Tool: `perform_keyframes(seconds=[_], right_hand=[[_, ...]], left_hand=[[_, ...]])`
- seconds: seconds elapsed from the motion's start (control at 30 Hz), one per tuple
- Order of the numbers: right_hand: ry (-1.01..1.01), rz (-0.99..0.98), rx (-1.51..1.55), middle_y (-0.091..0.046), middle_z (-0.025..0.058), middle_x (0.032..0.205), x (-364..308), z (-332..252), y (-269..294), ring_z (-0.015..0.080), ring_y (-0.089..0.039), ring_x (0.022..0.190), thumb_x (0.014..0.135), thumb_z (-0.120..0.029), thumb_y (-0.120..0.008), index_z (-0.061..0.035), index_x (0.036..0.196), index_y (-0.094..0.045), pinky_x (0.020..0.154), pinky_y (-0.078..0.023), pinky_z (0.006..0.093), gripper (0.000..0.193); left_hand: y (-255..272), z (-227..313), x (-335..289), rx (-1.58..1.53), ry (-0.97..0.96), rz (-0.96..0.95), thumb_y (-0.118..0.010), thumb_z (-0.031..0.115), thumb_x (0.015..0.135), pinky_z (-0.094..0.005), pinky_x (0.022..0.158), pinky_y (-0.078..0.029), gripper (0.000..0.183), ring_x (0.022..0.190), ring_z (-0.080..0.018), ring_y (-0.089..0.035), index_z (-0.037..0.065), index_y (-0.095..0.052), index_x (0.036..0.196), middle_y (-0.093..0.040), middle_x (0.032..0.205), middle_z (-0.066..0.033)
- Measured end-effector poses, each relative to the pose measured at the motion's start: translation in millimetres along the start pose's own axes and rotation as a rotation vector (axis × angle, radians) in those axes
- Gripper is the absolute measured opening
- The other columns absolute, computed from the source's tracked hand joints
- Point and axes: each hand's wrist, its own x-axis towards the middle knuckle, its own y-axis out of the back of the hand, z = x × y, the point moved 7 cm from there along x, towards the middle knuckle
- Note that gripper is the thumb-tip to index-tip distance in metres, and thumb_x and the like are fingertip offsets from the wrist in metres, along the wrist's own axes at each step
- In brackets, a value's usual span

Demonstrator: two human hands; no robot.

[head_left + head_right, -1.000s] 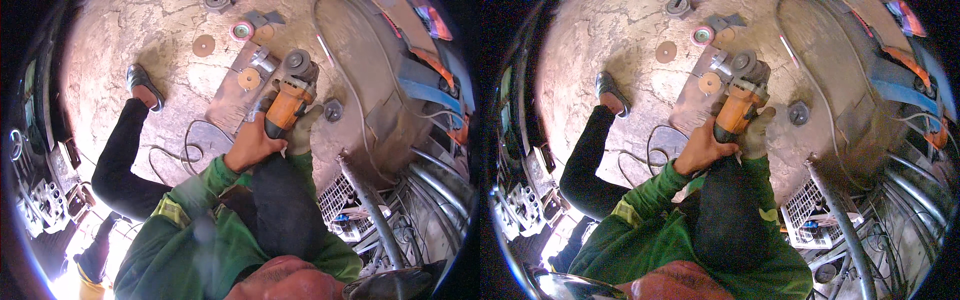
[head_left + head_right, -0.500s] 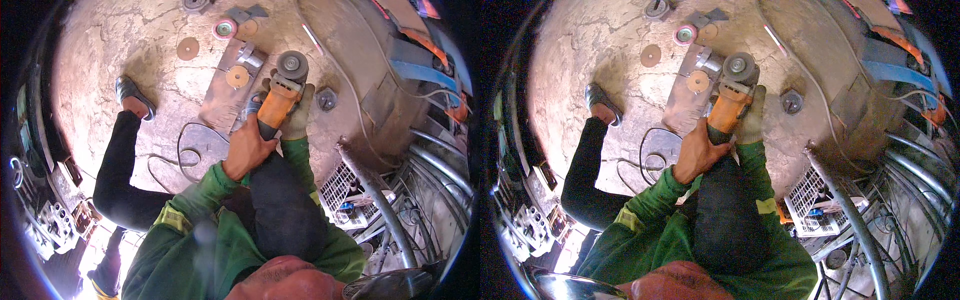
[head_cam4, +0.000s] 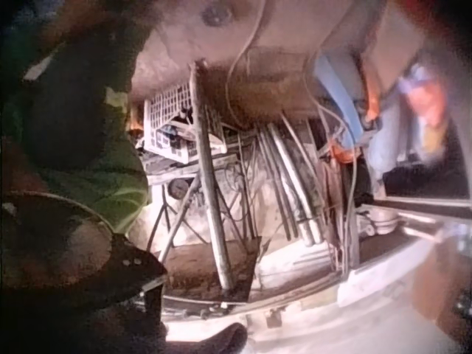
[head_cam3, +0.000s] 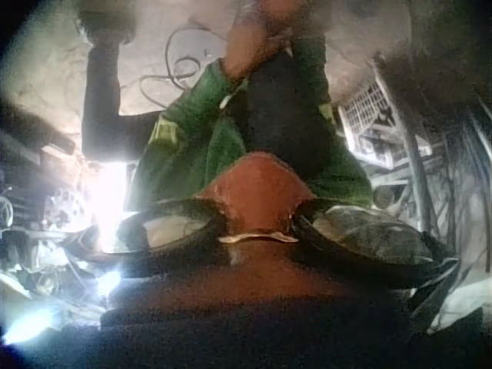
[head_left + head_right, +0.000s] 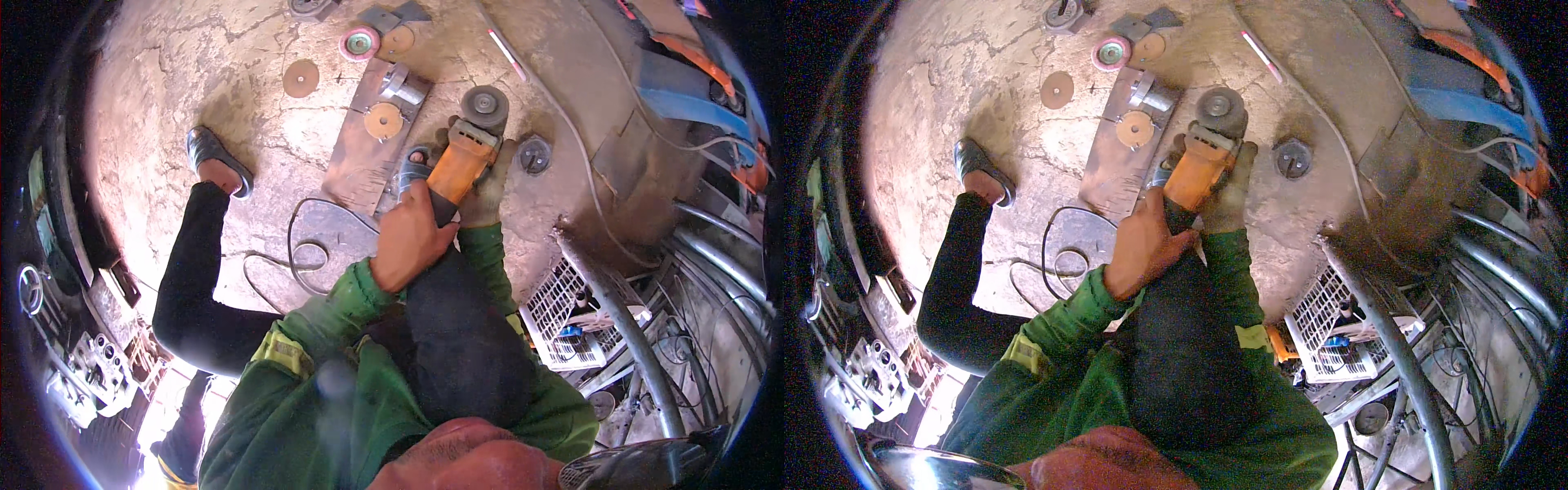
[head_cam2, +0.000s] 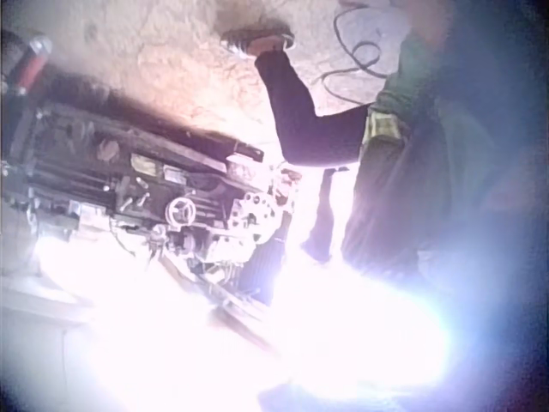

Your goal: The person uses a handheld angle grinder to grind the surface and edges of a small cylindrical metal component while holding it on a wooden block.

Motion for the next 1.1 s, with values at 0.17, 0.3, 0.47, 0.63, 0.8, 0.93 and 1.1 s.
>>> perform_keyframes(seconds=[0.17,0.3,0.47,0.63,0.8,0.93,1.1], right_hand=[[0.068,0.124,0.042,-0.062,0.0137,0.141,-4,-6,9,0.0310,-0.061,0.126,0.100,-0.075,-0.036,-0.0062,0.146,-0.052,0.108,-0.049,0.0456,0.085],[0.071,0.169,0.038,-0.060,0.0137,0.143,-7,-11,20,0.0303,-0.059,0.128,0.101,-0.074,-0.037,-0.0062,0.148,-0.050,0.111,-0.047,0.0448,0.084],[0.126,0.188,-0.014,-0.059,0.0132,0.145,-8,-17,18,0.0286,-0.058,0.130,0.102,-0.073,-0.037,-0.0067,0.148,-0.049,0.112,-0.046,0.0438,0.082],[0.133,0.170,-0.007,-0.060,0.0129,0.143,-5,-17,20,0.0285,-0.059,0.129,0.103,-0.071,-0.037,-0.0074,0.147,-0.050,0.110,-0.047,0.0437,0.079],[0.150,0.142,0.054,-0.060,0.0135,0.143,-2,-16,29,0.0287,-0.060,0.126,0.103,-0.069,-0.038,-0.0078,0.147,-0.050,0.109,-0.048,0.0430,0.076],[0.118,0.053,0.262,-0.055,0.0195,0.148,1,-12,35,0.0337,-0.060,0.128,0.102,-0.068,-0.042,-0.0094,0.151,-0.047,0.109,-0.050,0.0468,0.077],[0.127,0.066,0.239,-0.057,0.0181,0.147,0,-12,34,0.0338,-0.060,0.128,0.103,-0.067,-0.042,-0.0101,0.151,-0.048,0.109,-0.049,0.0467,0.074]], left_hand=[[-6,5,2,0.064,-0.052,-0.009,-0.085,0.027,0.076,-0.0536,0.067,-0.057,0.065,0.081,-0.0467,-0.070,-0.005,-0.044,0.114,-0.066,0.096,-0.0288],[-9,11,3,0.086,-0.072,-0.018,-0.085,0.027,0.076,-0.0533,0.067,-0.057,0.065,0.081,-0.0463,-0.070,-0.006,-0.044,0.114,-0.066,0.096,-0.0286],[-15,7,6,0.051,-0.089,-0.028,-0.083,0.030,0.079,-0.0574,0.070,-0.056,0.072,0.082,-0.0517,-0.068,-0.007,-0.040,0.123,-0.066,0.100,-0.0337],[-11,11,6,0.056,-0.108,-0.030,-0.082,0.030,0.080,-0.0570,0.071,-0.056,0.072,0.083,-0.0519,-0.068,-0.008,-0.040,0.124,-0.065,0.102,-0.0343],[-12,13,7,0.050,-0.130,-0.036,-0.082,0.029,0.080,-0.0570,0.071,-0.056,0.072,0.083,-0.0516,-0.068,-0.008,-0.040,0.125,-0.066,0.102,-0.0335],[-10,14,6,0.068,-0.130,-0.023,-0.082,0.029,0.080,-0.0573,0.071,-0.056,0.071,0.082,-0.0515,-0.068,-0.007,-0.040,0.124,-0.066,0.102,-0.0328],[-11,12,7,0.080,-0.100,-0.063,-0.081,0.031,0.082,-0.0574,0.070,-0.056,0.068,0.082,-0.0518,-0.068,-0.006,-0.040,0.122,-0.065,0.101,-0.0327]])
